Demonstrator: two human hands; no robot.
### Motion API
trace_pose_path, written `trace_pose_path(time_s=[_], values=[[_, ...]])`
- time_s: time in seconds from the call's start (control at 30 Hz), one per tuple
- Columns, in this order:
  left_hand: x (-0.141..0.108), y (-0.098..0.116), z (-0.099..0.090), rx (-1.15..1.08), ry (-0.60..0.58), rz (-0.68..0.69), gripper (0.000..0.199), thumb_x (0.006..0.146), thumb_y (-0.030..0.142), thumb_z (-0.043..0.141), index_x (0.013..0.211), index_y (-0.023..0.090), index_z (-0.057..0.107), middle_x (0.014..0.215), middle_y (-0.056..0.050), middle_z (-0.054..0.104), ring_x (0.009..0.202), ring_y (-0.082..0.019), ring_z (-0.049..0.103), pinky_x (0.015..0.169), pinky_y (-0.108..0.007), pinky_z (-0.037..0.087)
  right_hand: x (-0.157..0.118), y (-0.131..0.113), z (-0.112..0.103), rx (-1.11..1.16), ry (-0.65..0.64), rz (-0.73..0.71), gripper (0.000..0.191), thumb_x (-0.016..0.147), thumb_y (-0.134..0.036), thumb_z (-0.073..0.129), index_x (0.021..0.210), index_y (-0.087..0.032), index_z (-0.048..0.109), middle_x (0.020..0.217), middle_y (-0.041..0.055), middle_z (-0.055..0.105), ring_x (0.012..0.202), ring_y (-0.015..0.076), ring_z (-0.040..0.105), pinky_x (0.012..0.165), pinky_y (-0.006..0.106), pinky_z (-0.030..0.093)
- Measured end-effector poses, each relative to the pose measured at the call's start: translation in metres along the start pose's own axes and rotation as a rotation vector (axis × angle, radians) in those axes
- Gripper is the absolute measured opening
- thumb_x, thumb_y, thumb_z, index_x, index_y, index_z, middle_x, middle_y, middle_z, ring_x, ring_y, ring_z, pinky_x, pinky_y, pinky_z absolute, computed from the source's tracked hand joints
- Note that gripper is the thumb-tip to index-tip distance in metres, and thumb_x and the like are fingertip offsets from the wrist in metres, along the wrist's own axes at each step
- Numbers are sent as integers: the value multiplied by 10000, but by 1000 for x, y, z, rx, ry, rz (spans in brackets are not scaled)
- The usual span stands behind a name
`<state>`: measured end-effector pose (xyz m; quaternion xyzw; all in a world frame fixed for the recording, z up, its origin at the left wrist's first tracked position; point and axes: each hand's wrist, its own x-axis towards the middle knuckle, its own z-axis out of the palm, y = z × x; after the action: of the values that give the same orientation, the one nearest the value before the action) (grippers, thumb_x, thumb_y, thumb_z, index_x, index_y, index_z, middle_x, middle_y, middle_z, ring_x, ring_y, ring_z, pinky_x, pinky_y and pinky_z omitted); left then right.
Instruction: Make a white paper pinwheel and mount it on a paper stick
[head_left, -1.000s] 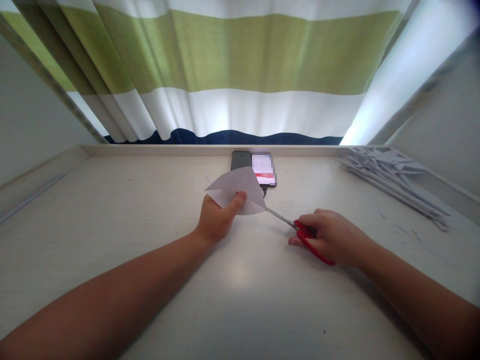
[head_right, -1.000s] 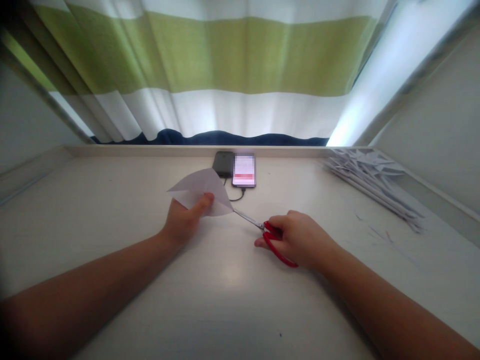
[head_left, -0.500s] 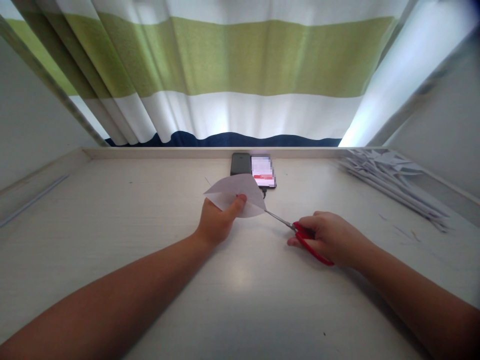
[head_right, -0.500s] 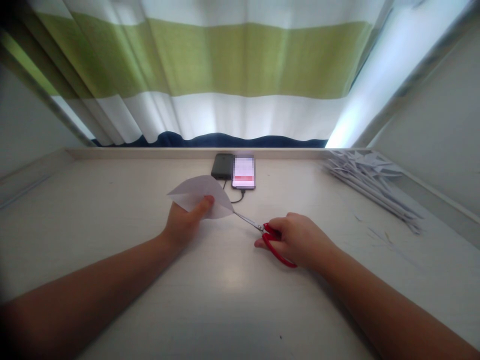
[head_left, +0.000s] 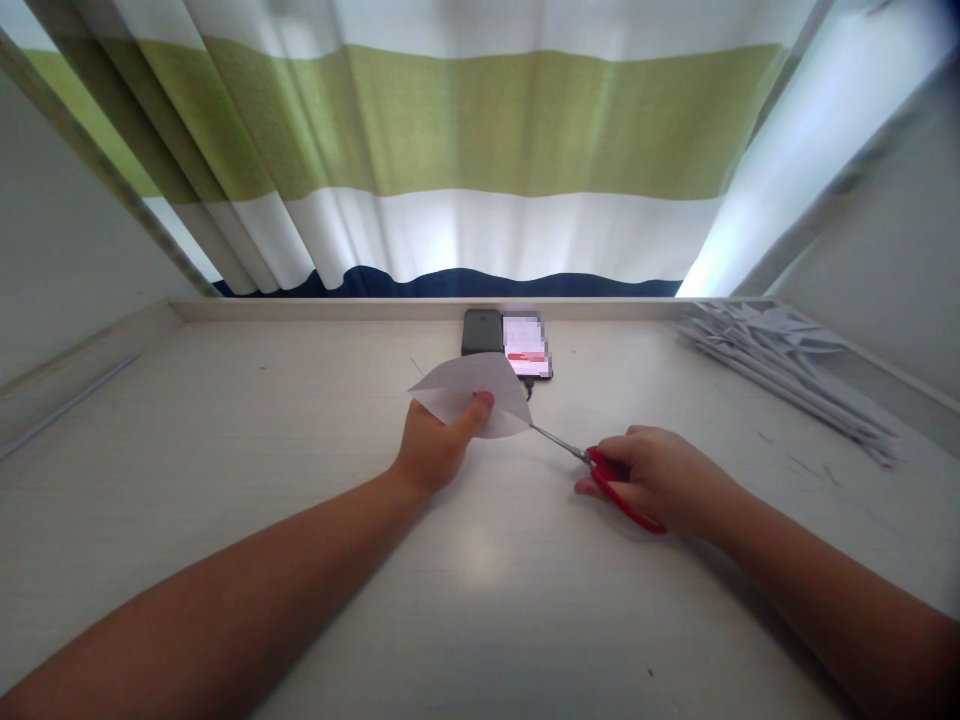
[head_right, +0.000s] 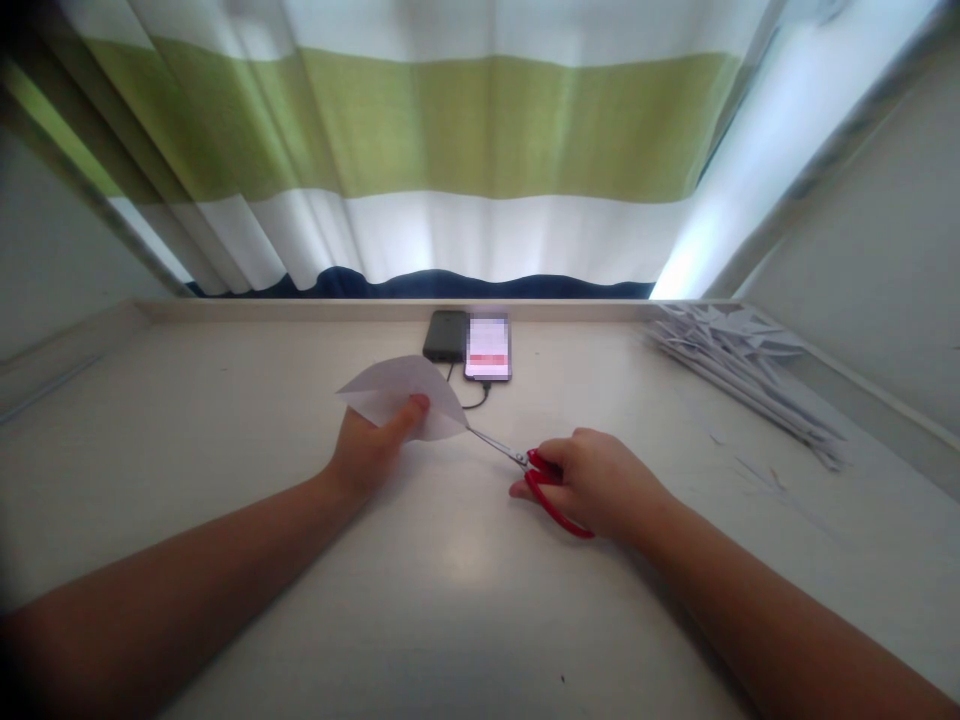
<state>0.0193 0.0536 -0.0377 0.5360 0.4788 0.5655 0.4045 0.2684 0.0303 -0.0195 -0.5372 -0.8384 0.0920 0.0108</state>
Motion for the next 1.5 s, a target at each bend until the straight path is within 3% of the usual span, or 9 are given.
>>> trace_pose_path(time_s=[0.8,1.5], values=[[-2,4,0,75,-12,39,335,695,364,721,933,134,672,902,-83,724,818,-214,679,751,-308,536,-5,-6,-5,30,0,16,456,758,-654,522,760,-223,668,633,49,611,587,181,509,530,275,336],[-3,7,2,56,-2,31,292,673,331,732,878,132,676,856,-79,726,793,-217,681,733,-310,544,-5,-7,-3,-50,23,-3,445,788,-621,504,679,-210,636,595,49,594,551,173,511,508,268,315]])
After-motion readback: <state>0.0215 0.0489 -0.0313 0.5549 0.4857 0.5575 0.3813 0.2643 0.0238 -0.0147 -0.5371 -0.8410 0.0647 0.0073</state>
